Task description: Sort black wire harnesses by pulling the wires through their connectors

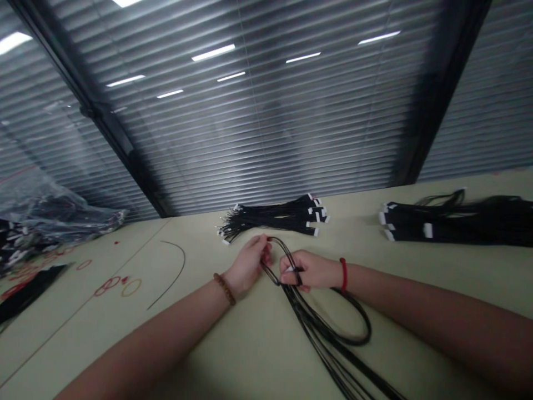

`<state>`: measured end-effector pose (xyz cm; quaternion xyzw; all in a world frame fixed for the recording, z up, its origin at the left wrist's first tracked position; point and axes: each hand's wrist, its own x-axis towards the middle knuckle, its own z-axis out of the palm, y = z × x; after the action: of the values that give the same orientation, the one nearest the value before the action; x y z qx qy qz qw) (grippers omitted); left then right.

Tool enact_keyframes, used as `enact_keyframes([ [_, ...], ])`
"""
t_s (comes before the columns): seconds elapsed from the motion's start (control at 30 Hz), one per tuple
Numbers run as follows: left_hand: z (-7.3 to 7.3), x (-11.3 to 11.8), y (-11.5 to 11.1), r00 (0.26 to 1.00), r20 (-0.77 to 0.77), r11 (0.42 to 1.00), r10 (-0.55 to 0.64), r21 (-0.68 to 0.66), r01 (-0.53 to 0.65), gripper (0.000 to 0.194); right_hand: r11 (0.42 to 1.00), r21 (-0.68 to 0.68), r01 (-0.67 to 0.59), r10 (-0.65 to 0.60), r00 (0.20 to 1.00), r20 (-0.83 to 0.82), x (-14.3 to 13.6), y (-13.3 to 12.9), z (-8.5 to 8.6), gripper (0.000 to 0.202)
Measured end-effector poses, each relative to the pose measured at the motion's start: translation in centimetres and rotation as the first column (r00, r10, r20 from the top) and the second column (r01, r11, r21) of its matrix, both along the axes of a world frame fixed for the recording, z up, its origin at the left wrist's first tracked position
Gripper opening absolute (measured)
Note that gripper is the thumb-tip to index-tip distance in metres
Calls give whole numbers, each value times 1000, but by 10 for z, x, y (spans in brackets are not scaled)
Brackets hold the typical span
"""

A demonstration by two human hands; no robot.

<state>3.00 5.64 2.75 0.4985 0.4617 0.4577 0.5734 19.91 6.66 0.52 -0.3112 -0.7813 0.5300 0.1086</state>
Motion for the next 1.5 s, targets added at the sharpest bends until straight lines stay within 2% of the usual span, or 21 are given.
enact_keyframes([
  [0.07, 4, -9, -14, 991, -76, 989, -108, 95, 115, 51, 1000, 1, 9, -9, 1000, -8, 0, 4, 2, 33],
  [0.13, 9, -18, -28, 949, -198, 946, -246, 166, 280, 69, 1000, 16, 8, -7, 1000, -12, -1, 8, 3, 32],
  [0.17, 11, -22, -33, 919, -265, 919, -293, 186, 347, 72, 1000, 28, 2, -2, 1000, -12, -2, 10, 3, 32],
  [0.23, 11, -26, -39, 854, -395, 879, -339, 190, 437, 46, 998, 54, -14, 14, 1000, -8, -3, 13, 2, 31],
  [0.3, 9, -28, -38, 800, -495, 860, -338, 183, 476, 27, 997, 70, -38, 38, 999, -6, -6, 15, 1, 31],
  [0.4, 4, -30, -33, 757, -583, 864, -295, 177, 472, 33, 995, 63, -79, 81, 997, -17, -10, 15, 0, 30],
  [0.5, -2, -36, -29, 746, -608, 878, -272, 160, 451, 40, 993, 27, -114, 115, 992, -42, -15, 15, -2, 29],
  [0.6, -6, -44, -28, 761, -577, 885, -296, 134, 446, 42, 993, -12, -114, 113, 991, -71, -19, 16, -5, 29],
  [0.67, -8, -50, -27, 775, -522, 877, -356, 100, 470, 44, 994, -35, -103, 100, 991, -85, -20, 16, -7, 29],
  [0.77, -12, -56, -23, 814, -381, 873, -438, 38, 487, 52, 996, -41, -84, 79, 991, -109, -21, 16, -7, 29],
  [0.83, -14, -56, -21, 857, -270, 893, -439, -26, 449, 57, 997, -27, -70, 66, 989, -132, -23, 15, -6, 29],
  [0.9, -15, -55, -19, 885, -180, 903, -430, -99, 418, 50, 998, -12, -56, 53, 986, -158, -26, 11, -6, 28],
  [1.0, -14, -54, -19, 879, -110, 881, -463, -159, 445, 34, 1000, 7, -20, 21, 976, -217, -30, 7, -6, 29],
  [1.1, -12, -55, -18, 862, -75, 858, -501, -167, 485, 28, 1000, -9, -15, 12, 959, -284, -27, 7, -6, 33],
  [1.27, -16, -60, -16, 856, -26, 843, -516, -196, 502, 25, 994, -39, -105, 88, 945, -314, -16, 16, -6, 30],
  [1.5, -17, -64, -15, 863, 22, 839, -505, -222, 497, 23, 995, -4, -97, 91, 955, -282, -21, 22, -15, 30],
])
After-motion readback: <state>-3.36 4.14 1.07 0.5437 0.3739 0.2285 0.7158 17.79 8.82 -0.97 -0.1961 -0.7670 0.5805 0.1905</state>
